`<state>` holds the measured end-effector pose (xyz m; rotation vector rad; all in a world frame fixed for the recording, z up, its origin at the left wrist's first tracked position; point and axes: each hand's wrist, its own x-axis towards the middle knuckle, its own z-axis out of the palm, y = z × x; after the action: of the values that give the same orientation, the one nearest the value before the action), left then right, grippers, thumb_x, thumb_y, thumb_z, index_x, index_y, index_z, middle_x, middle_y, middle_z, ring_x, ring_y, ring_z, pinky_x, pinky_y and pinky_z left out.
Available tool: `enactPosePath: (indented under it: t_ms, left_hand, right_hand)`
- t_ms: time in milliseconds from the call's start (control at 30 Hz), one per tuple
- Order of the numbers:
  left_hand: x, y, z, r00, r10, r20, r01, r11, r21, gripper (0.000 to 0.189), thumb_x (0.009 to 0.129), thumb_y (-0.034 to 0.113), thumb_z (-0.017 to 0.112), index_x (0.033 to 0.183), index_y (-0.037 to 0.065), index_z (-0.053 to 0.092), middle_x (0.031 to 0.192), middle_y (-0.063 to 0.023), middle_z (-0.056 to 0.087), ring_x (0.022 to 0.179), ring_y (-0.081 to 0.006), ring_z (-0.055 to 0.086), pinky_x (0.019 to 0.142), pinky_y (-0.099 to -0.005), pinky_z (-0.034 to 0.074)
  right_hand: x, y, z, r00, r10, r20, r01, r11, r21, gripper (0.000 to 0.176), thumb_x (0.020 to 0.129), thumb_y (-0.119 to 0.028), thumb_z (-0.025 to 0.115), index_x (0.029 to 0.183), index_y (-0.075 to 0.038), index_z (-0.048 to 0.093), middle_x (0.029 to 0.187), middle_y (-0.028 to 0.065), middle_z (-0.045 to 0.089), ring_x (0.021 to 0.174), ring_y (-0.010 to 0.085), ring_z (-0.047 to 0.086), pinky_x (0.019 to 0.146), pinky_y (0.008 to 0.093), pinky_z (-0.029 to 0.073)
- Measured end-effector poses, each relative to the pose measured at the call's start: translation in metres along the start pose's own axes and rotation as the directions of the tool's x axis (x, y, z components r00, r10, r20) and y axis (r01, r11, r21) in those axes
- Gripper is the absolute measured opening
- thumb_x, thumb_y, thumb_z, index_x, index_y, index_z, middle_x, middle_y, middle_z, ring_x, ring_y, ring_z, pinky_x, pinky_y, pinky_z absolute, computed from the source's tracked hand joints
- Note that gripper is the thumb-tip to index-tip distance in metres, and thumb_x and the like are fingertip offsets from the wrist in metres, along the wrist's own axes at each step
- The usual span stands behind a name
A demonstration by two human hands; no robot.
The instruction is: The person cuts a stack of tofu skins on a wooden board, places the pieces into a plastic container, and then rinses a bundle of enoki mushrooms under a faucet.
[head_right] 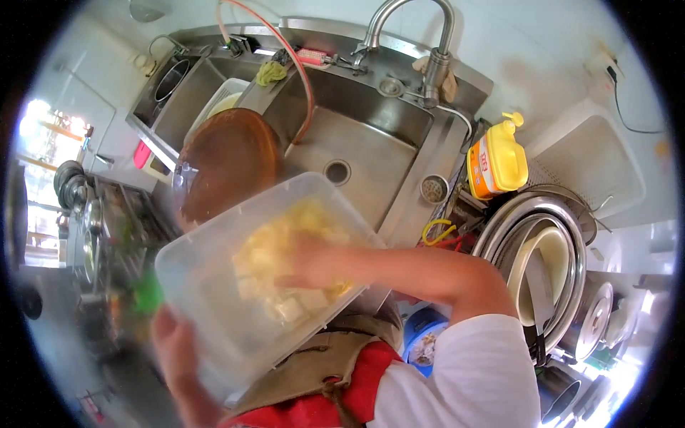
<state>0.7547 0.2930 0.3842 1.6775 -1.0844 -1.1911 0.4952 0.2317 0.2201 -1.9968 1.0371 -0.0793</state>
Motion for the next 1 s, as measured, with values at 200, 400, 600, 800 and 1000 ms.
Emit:
enactPosePath:
  t_ms: [200, 400, 600, 800, 1000]
  left_hand:
    - [-0.007, 0.007, 0.005, 1.000, 0.015, -0.021, -0.014, 0.999, 0.036, 0.035, 0.072, 0.001, 0.056, 0.107, -0.003, 0.058, 0.095, -0.0064, 0.064, 0.085, -0.0134, 0.059, 0.079, -0.0269, 0.047]
    - [-0.008, 0.020, 0.018, 1.000, 0.006, 0.010, -0.006, 1.000, 0.004, 0.039, 0.072, 0.001, 0.066, 0.107, -0.006, 0.051, 0.095, -0.0123, 0.066, 0.082, -0.0149, 0.065, 0.078, -0.0274, 0.052]
    - [-0.007, 0.040, 0.036, 0.994, 0.012, 0.110, -0.015, 1.000, 0.027, 0.039, 0.076, 0.002, 0.071, 0.107, -0.007, 0.050, 0.096, -0.0133, 0.066, 0.083, -0.0151, 0.065, 0.079, -0.0277, 0.052]
    - [-0.006, 0.049, 0.042, 0.986, -0.027, 0.166, 0.012, 0.996, 0.092, 0.038, 0.077, 0.003, 0.072, 0.107, -0.006, 0.049, 0.095, -0.0139, 0.066, 0.081, -0.0151, 0.065, 0.075, -0.0273, 0.053]
    - [-0.007, 0.074, 0.062, 0.974, -0.139, 0.178, 0.100, 0.972, 0.212, 0.032, 0.080, 0.004, 0.068, 0.102, -0.006, 0.048, 0.080, -0.0139, 0.065, 0.052, -0.0162, 0.061, 0.041, -0.0268, 0.050]
  right_hand:
    - [-0.011, 0.039, -0.010, 0.931, -0.085, -0.355, 0.075, 0.996, -0.041, 0.069, 0.091, -0.051, 0.052, 0.138, -0.002, 0.043, 0.146, 0.0298, 0.028, 0.137, 0.0411, 0.027, 0.113, 0.0442, 0.024]
    - [0.013, 0.074, 0.016, 0.916, -0.163, -0.365, 0.167, 0.986, -0.021, 0.075, 0.092, -0.052, 0.049, 0.147, -0.006, 0.028, 0.152, 0.0298, 0.014, 0.141, 0.0423, 0.018, 0.115, 0.0434, 0.019]
    - [0.023, 0.088, 0.017, 0.919, -0.194, -0.344, 0.229, 0.971, 0.065, 0.074, 0.094, -0.054, 0.045, 0.149, -0.007, 0.025, 0.153, 0.0302, 0.010, 0.142, 0.0428, 0.015, 0.115, 0.0437, 0.018]
    - [0.023, 0.095, 0.016, 0.903, -0.190, -0.386, 0.267, 0.951, 0.157, 0.072, 0.095, -0.052, 0.046, 0.149, -0.010, 0.025, 0.153, 0.0295, 0.009, 0.142, 0.0431, 0.016, 0.116, 0.0434, 0.018]
    - [0.031, 0.107, 0.022, 0.777, -0.303, -0.551, 0.408, 0.910, 0.075, 0.058, 0.093, -0.039, 0.056, 0.139, -0.007, 0.041, 0.147, 0.0298, 0.024, 0.135, 0.0434, 0.030, 0.112, 0.0470, 0.028]
